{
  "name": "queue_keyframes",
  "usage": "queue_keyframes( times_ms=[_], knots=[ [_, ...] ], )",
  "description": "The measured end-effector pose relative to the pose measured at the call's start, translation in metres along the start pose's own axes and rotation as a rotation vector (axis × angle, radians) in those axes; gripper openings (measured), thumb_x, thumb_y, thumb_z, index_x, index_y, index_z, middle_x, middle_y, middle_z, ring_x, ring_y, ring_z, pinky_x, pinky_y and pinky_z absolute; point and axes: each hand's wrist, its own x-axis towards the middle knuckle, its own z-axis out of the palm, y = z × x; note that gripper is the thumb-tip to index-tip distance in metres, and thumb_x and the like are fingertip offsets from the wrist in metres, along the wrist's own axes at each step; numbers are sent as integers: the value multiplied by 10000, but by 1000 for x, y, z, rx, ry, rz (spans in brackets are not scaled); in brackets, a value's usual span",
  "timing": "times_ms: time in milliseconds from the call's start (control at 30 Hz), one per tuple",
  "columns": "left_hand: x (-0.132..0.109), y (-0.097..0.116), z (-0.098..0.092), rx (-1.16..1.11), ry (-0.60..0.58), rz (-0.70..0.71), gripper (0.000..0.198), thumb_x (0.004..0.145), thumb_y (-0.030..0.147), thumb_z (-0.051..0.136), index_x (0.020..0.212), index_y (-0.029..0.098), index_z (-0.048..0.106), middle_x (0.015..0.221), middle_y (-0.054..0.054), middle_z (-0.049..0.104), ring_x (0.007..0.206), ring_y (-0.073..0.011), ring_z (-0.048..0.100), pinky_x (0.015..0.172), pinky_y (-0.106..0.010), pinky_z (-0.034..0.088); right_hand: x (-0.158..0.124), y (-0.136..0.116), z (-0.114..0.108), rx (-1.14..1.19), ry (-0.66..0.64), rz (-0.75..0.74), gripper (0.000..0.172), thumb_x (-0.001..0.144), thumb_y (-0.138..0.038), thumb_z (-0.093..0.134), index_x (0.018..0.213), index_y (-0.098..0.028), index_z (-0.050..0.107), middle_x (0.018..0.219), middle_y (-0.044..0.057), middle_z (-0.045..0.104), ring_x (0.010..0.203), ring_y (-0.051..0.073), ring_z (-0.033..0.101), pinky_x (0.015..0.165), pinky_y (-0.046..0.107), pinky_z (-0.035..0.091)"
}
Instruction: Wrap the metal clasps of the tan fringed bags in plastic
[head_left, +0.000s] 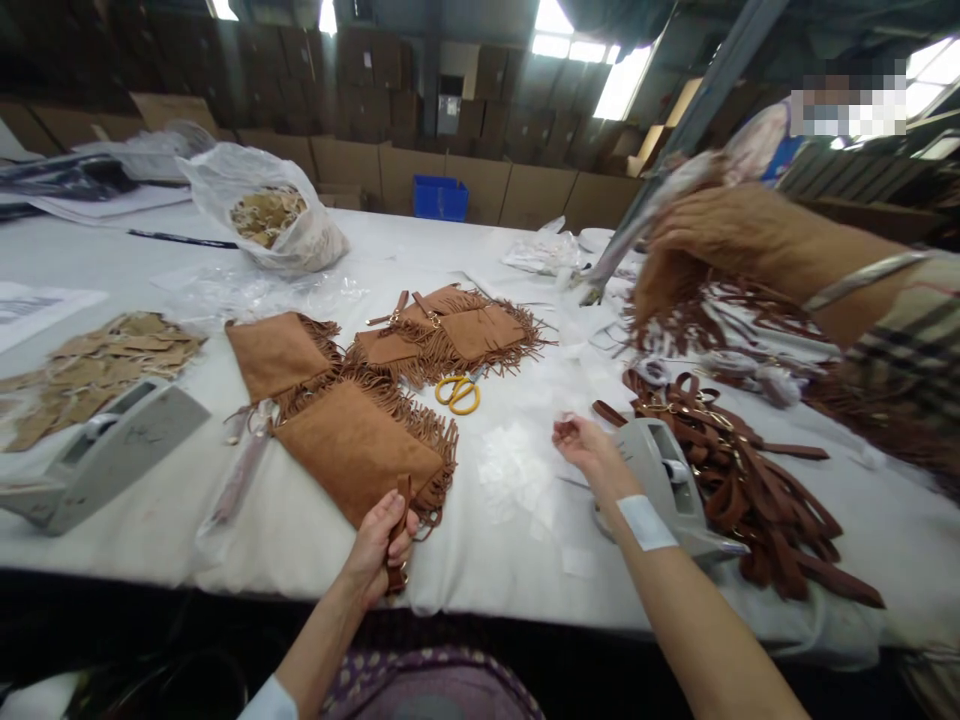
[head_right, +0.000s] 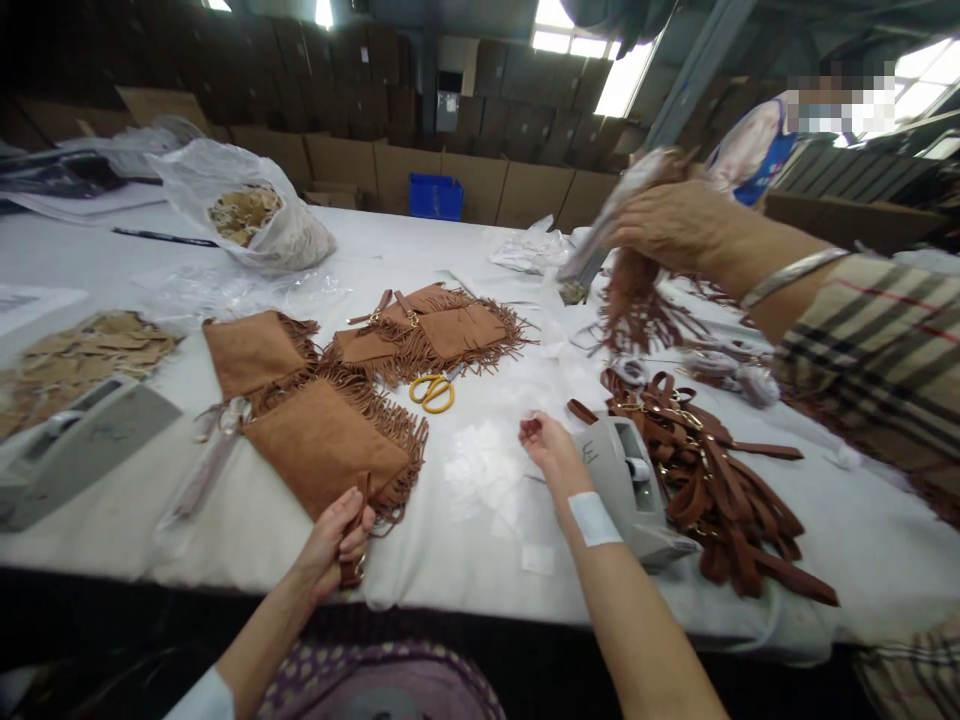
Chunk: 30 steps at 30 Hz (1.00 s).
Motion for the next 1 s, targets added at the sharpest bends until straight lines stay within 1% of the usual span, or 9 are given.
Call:
queue_keyframes(
  times_ms=[67,200,333,433,500,600,733,867,1000],
  knots=[
    [-4,5,-1,15,-5,0,296,781,389,682,854,189,476,749,23,656,322,18,323,305,-82,234,-35,0,25,164,-109,43,217,876,-352,577,828,-144,619,735,6,645,622,104,598,597,261,513],
    [-20,21,-1,68,-41,-62,292,770,338,704,902,190,490,1043,-75,684,444,-25,526,379,-123,398,-116,5,75,419,-377,110,186,760,-327,657,692,-155,636,626,22,632,554,110,563,550,245,471],
    [-38,33,4,198,-111,-110,321,737,372,727,921,190,537,955,-53,691,508,-81,604,409,-164,451,-167,3,95,514,-553,110,211,657,-342,710,673,-137,664,570,-8,598,484,79,461,485,214,364],
    [-45,33,11,341,-181,-106,358,700,419,743,900,167,586,695,-3,654,481,-109,607,400,-174,441,-184,0,96,479,-575,41,231,633,-354,732,640,-134,660,538,-31,564,497,74,417,497,216,317],
    [-47,30,15,409,-169,-81,387,683,452,744,881,149,606,569,16,613,443,-108,584,394,-171,420,-191,-1,93,455,-598,-1,230,612,-342,751,653,-135,659,572,-26,578,542,89,447,537,223,334],
    [-48,27,21,450,-125,-45,432,669,490,735,878,128,625,487,12,603,380,-90,529,381,-167,379,-202,-1,88,424,-731,-27,280,610,-364,764,732,-127,678,603,-17,590,548,94,450,540,228,324],
    [-52,27,27,503,-196,-31,467,659,494,736,912,111,651,489,-3,622,371,-88,518,384,-172,351,-212,1,83,341,-900,-72,364,664,-464,724,725,-107,686,518,-38,505,473,61,323,471,228,213],
    [-55,29,25,502,-230,-31,460,665,506,723,910,123,653,502,0,629,367,-85,510,386,-175,346,-217,4,89,242,-834,-76,396,604,-481,763,551,-121,608,456,-59,422,462,52,264,452,237,153],
    [-54,30,18,507,-229,-36,419,675,489,721,868,124,651,492,3,620,371,-87,513,388,-172,348,-222,7,94,214,-797,-98,406,586,-465,773,483,-141,553,425,-70,386,456,50,243,441,237,132]
  ],
)
